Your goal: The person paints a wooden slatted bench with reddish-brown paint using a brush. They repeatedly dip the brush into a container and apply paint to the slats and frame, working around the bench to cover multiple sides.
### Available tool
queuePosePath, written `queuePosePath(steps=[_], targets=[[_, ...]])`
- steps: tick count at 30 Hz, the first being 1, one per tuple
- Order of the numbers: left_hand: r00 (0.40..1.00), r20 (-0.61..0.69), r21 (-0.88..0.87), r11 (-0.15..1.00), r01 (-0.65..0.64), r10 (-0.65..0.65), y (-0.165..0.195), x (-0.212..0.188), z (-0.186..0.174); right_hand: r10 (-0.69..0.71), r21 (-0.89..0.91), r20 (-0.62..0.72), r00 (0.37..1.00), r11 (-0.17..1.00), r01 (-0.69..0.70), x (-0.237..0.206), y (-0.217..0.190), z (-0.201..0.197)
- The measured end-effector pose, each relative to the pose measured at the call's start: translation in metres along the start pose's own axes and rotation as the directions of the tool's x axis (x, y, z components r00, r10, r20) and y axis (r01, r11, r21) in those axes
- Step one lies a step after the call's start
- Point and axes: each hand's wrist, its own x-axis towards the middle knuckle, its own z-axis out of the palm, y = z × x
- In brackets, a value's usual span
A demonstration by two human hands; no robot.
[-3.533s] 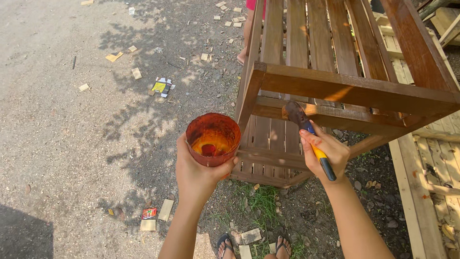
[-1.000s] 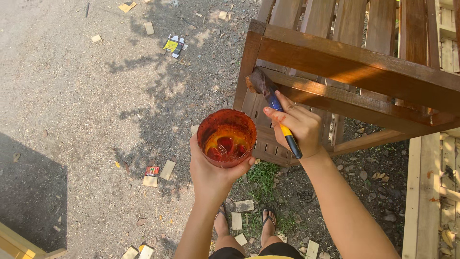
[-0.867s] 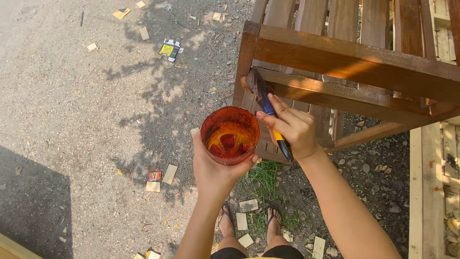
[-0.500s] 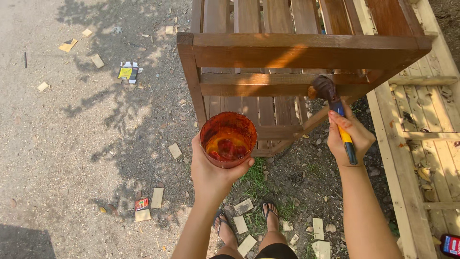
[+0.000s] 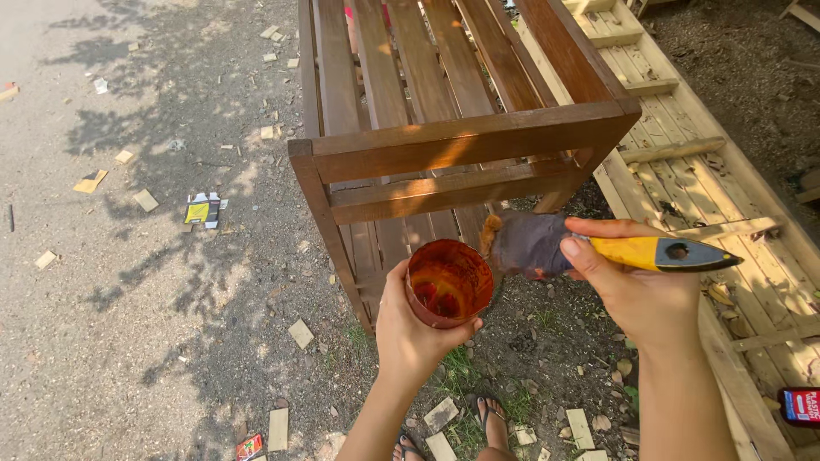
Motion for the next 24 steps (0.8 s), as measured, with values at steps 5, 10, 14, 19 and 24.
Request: queuePosePath(steps=[5,10,14,19,24], targets=[[0.997,0.062,-0.015,0.999,-0.049,0.050,0.004,-0.001,0.015,0.240,-0.081,0.204,0.949,0.970,-0.228,-0.001,-0.038,0.030],[0.990,0.102,-0.025,0.996,-0.091,0.093,0.006,-0.013,0.039,0.311,-0.361,0.222,0.924,0.907,-0.219,0.000,-0.040,0.037],[0.986,0.115,-0.016,0.992,-0.122,0.123,0.005,-0.020,0.059,0.417,-0.450,0.223,0.881,0.846,-0.286,-0.004,-0.042,0.024],[0.981,0.127,0.006,0.989,-0.146,0.144,0.011,-0.030,0.082,0.476,-0.455,0.261,0.840,0.828,-0.328,-0.005,-0.039,0.004],[0.971,0.111,-0.034,0.977,-0.208,0.211,0.030,-0.058,0.108,0.517,-0.452,0.306,0.800,0.818,-0.356,-0.011,-0.034,-0.031]])
